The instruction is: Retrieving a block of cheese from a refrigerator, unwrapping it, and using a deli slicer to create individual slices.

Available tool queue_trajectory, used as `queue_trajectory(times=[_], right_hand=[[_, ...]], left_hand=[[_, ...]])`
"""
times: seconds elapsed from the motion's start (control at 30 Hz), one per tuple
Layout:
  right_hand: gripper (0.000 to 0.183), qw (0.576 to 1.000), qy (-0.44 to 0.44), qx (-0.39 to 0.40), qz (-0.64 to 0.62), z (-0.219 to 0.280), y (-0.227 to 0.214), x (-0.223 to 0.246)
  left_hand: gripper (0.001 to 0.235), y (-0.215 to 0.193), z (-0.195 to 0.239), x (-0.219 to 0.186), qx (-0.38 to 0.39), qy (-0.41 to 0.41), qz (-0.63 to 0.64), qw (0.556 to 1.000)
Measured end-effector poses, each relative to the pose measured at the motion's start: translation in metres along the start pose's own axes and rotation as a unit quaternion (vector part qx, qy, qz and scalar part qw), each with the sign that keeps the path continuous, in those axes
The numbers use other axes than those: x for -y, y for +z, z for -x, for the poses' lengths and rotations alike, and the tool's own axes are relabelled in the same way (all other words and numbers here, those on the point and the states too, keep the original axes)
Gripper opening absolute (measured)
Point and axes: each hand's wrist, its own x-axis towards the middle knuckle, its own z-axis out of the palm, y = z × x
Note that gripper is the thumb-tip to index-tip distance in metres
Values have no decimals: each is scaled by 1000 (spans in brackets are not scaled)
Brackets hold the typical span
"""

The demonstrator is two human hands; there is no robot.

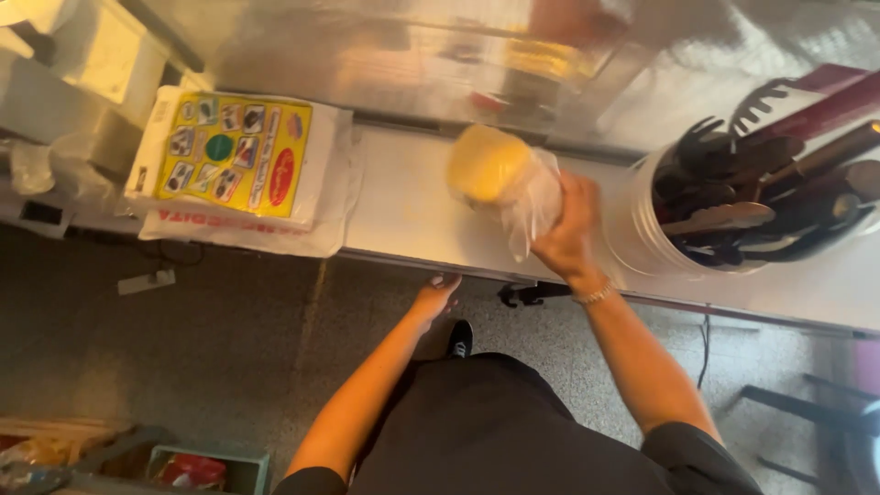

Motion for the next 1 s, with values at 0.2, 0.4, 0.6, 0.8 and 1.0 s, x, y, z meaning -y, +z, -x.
queue_trajectory(times=[0.2, 0.4, 0.6, 0.8, 1.0], right_hand=[[65, 944, -217, -40, 244, 42, -14, -38], [75, 952, -133, 29, 276, 46, -11, 12], [96, 994, -39, 61, 79, 72, -15, 35], [54, 990, -74, -120, 25, 58, 6, 78], [31, 959, 229, 98, -131, 2, 153, 183]], left_hand=[[40, -45, -60, 116, -45, 56, -28, 997], [74, -131, 35, 121, -60, -72, -386, 918], [64, -167, 30, 169, 147, -160, -302, 928], [38, -180, 138, -31, 50, 212, -420, 881], [21, -230, 131, -135, -174, 618, -436, 631]])
